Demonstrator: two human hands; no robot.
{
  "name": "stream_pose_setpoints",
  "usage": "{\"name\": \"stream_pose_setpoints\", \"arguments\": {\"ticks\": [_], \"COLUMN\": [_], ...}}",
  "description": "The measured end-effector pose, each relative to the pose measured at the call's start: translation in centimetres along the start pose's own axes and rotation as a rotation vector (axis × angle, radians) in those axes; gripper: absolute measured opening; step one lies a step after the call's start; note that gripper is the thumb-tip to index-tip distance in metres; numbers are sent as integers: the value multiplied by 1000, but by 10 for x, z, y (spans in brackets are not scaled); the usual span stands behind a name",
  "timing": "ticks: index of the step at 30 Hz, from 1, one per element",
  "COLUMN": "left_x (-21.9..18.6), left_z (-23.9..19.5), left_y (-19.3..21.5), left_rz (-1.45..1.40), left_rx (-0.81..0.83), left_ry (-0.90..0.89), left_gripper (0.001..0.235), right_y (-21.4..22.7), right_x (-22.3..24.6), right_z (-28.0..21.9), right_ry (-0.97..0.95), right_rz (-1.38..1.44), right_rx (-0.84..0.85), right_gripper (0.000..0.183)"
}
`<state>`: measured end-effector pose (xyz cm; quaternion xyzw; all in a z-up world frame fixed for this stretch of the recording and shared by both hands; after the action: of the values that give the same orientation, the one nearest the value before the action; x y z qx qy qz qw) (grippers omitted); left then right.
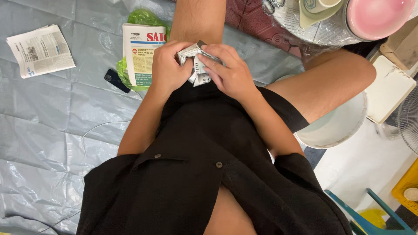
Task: The person sits on the floor and wraps a small ceramic plate with newspaper. They unfold a newspaper sheet, place the plate on it, and fold the paper around the plate. They then use scissors to trim the excess newspaper and continue folding the paper to secure the plate inside.
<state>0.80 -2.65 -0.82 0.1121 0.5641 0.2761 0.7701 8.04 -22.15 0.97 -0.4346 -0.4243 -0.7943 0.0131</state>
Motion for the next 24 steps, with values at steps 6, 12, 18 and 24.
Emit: {"name": "stream_pose_setpoints", "arguments": {"ticks": [6,12,18,24], "left_x": [-15,-30,-10,-4], "left_z": [-2,9,10,3], "left_y": [11,18,12,0], "left_rz": [-24,197,125,178], "left_rx": [41,38,88,51], "left_ry": [-147,-290,-333,-325], "left_gripper": [49,56,49,39], "right_y": [-10,-20,-26,-21], "right_x": [-5,-6,-4,-2], "right_z": [3,10,12,8], "right_ry": [-31,-75,36,-51], "right_rz": [81,110,35,183], "right_rx": [-93,-89,-130,-149], "right_gripper": [38,37,30,32]}}
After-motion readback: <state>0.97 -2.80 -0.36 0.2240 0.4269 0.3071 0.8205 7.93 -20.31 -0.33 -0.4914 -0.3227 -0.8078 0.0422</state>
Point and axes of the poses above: each hand's wrist, its own z-axis towards the middle knuckle, its own y-axis out of the back of the hand, x = y × z, the point moved 1 cm from there along z, towards the middle knuckle, and after that the axes turned 15 degrees about -y, right-handed, at the moved point
